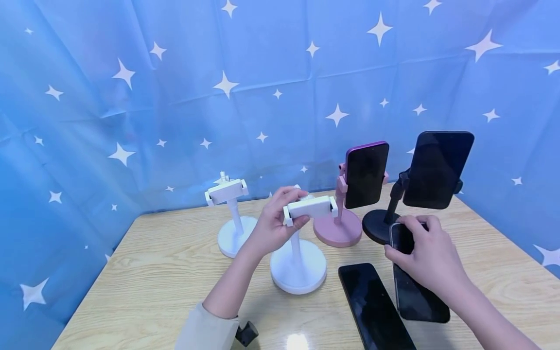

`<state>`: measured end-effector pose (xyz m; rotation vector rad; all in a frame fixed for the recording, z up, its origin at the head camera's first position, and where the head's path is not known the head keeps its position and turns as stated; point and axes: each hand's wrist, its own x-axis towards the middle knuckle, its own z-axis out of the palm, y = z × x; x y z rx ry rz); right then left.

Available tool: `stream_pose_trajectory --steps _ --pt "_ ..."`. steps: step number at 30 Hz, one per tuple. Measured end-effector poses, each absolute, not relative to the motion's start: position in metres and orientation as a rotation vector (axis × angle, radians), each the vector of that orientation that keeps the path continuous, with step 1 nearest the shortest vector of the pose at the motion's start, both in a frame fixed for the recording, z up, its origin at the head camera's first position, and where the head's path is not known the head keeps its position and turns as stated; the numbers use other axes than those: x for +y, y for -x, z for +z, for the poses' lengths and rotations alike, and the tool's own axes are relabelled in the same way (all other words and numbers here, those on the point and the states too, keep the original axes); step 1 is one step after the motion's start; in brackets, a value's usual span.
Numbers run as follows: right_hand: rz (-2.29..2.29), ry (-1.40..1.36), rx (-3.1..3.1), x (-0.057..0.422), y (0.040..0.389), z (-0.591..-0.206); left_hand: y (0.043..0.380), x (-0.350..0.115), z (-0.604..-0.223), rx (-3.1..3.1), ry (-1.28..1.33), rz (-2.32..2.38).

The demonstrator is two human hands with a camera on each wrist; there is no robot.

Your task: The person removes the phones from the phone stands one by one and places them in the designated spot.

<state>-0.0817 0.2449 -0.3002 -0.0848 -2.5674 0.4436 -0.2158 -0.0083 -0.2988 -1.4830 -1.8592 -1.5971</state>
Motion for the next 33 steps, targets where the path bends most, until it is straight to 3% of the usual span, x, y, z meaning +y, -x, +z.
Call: stream_pose_trajectory --steps 17,24,33 --pt "0.440 0.127 -2.909 0.278 0.087 -0.350 0.259 0.005 -0.289 -1.892 1.354 -1.547" --pt "0.483 0.091 -2.939 0.281 0.090 -0.363 0.251 0.006 -0.268 -1.909 1.345 -1.532" --pt "0.493 0.063 -2.955 0.280 0.093 -0.369 0.273 0.007 -0.281 -1.955 1.295 -1.548"
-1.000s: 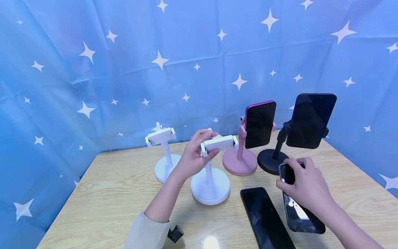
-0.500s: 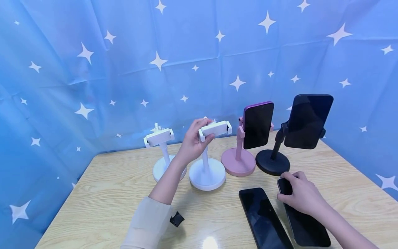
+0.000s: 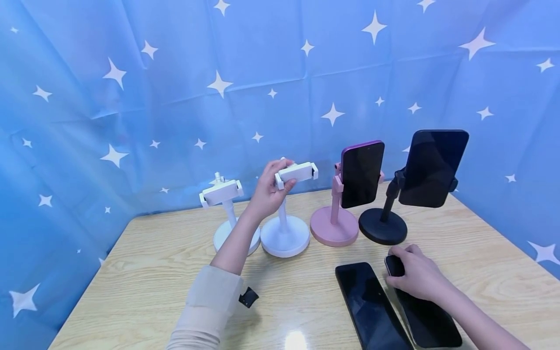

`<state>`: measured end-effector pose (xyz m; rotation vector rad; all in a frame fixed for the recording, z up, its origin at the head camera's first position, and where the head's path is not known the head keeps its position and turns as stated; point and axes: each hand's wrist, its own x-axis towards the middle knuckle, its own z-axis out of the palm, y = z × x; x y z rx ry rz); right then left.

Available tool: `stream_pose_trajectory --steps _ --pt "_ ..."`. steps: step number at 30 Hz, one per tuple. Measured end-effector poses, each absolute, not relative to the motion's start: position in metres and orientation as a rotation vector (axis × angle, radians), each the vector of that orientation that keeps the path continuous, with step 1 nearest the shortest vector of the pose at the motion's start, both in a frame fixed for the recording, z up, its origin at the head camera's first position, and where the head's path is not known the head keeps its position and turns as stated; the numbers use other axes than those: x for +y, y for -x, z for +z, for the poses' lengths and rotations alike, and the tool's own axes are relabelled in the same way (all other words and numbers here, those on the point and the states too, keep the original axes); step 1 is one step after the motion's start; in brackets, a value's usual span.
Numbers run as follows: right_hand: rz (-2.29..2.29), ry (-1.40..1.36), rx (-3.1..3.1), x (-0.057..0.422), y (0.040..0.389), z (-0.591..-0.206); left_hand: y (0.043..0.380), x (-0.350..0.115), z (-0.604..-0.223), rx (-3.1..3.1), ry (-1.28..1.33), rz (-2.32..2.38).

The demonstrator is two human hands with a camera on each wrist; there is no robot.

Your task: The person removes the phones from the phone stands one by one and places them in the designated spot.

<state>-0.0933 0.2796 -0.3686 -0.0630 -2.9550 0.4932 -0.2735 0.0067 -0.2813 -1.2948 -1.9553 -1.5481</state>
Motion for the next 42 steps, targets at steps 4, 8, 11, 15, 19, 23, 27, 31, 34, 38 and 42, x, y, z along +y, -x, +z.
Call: stream_pose_trajectory --steps 4,8,11,15,19,23,27,31,34,38,42 --pt "0.502 0.058 -2.967 0.280 0.094 -0.369 0.290 0.007 -0.294 -1.969 1.291 -1.538" --pt "0.512 0.051 -2.976 0.281 0.095 -0.370 0.293 0.008 -0.298 -1.969 1.313 -1.505" --pt "0.518 0.051 -2.989 0.282 0.095 -0.370 0.293 0.009 -0.298 -1.980 1.330 -1.490" --pt "0.531 0.046 -3.003 0.283 0.096 -0.370 0.292 0.010 -0.300 -2.006 1.332 -1.497" --pt "0.559 0.044 -3.008 0.285 0.096 -0.371 0.293 0.008 -0.302 -1.991 1.333 -1.541" --pt "0.584 0.041 -3.011 0.287 0.097 -0.370 0.293 0.006 -0.302 -1.979 1.341 -1.575" --pt "0.595 0.012 -3.017 0.288 0.099 -0.371 0.293 0.004 -0.302 -1.974 1.347 -1.598" --pt "0.598 -0.018 -3.025 0.288 0.101 -0.373 0.295 0.004 -0.305 -1.948 1.357 -1.629" --pt "0.600 -0.047 -3.016 0.288 0.102 -0.374 0.295 0.003 -0.307 -1.938 1.359 -1.665" --pt "0.614 -0.079 -3.001 0.288 0.103 -0.376 0.294 0.003 -0.306 -1.960 1.345 -1.712" --pt "0.639 -0.100 -3.005 0.289 0.105 -0.376 0.294 0.002 -0.306 -1.994 1.324 -1.771"
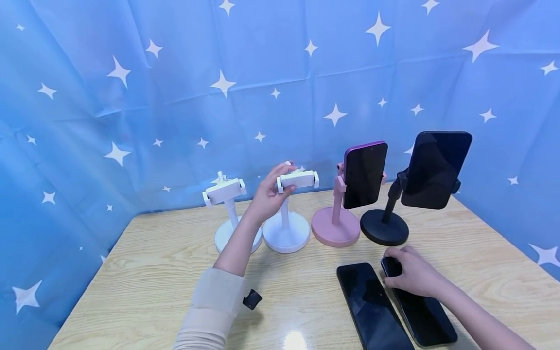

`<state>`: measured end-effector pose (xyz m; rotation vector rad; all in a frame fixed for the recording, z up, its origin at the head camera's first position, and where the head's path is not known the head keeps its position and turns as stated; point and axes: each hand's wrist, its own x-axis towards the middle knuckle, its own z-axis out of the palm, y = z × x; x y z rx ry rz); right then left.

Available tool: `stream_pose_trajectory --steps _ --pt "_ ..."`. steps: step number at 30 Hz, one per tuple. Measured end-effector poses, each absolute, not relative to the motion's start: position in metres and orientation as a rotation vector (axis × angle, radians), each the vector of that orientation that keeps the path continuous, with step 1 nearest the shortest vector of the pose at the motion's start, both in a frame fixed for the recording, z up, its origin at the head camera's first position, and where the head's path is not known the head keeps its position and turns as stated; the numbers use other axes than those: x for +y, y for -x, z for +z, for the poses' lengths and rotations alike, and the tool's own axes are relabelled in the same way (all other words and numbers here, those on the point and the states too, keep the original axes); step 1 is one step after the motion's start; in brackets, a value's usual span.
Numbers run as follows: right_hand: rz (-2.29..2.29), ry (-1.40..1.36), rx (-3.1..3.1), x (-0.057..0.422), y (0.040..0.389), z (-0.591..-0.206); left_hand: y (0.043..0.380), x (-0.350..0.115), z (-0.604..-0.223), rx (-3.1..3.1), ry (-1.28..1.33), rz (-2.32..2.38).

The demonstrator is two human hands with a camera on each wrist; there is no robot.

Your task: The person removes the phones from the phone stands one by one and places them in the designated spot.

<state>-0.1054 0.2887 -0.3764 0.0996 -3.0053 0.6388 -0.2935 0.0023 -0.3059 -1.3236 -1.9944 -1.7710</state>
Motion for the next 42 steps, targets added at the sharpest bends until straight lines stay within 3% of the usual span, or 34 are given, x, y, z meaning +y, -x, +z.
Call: stream_pose_trajectory --steps 15,24,42 --pt "0.631 -0.287 -3.019 0.295 0.113 -0.382 0.276 -0.005 -0.287 -2.089 1.253 -1.835" --pt "0.544 -0.319 -3.022 0.295 0.118 -0.386 0.292 -0.001 -0.305 -2.088 1.211 -1.844" --pt "0.453 -0.279 -3.052 0.293 0.120 -0.387 0.288 0.007 -0.308 -2.048 1.071 -2.036"
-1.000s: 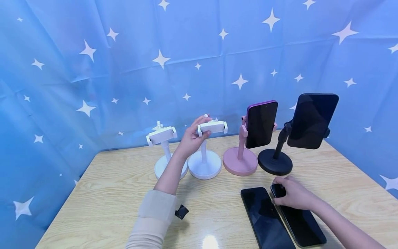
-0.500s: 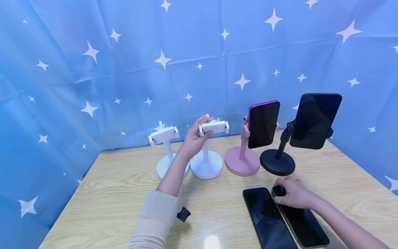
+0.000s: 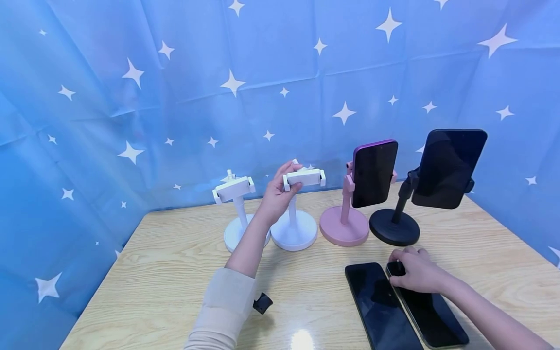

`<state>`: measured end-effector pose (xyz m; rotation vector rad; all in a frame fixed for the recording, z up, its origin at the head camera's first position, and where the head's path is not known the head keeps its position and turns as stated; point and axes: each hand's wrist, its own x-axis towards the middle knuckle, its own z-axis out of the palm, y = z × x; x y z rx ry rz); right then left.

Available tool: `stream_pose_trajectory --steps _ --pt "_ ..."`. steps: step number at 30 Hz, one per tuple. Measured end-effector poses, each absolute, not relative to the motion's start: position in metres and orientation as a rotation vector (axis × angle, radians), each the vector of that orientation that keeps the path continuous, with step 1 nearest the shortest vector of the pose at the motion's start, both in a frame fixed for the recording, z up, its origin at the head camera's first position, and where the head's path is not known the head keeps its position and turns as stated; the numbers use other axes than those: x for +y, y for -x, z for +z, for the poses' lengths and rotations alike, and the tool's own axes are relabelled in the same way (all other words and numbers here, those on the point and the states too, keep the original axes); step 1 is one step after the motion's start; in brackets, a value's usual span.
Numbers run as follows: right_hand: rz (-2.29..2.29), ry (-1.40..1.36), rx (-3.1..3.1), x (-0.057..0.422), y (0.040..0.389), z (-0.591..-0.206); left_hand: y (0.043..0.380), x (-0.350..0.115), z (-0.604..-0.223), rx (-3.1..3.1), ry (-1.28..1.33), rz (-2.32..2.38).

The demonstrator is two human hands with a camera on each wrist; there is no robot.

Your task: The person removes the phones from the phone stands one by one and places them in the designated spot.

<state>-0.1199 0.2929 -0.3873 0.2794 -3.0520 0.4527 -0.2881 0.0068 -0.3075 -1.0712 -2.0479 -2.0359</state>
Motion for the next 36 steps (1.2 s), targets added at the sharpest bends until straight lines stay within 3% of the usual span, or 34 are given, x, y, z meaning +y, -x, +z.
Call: stream_pose_trajectory --steps 15,26,36 --pt "0.432 -0.330 -3.047 0.296 0.119 -0.388 0.282 0.013 -0.311 -1.923 0.968 -2.200" --pt "0.476 -0.466 -3.124 0.291 0.118 -0.366 0.270 0.017 -0.321 -1.710 0.523 -2.309" --pt "0.679 -0.341 -3.079 0.274 0.115 -0.315 0.245 0.024 -0.323 -1.820 0.238 -2.284"
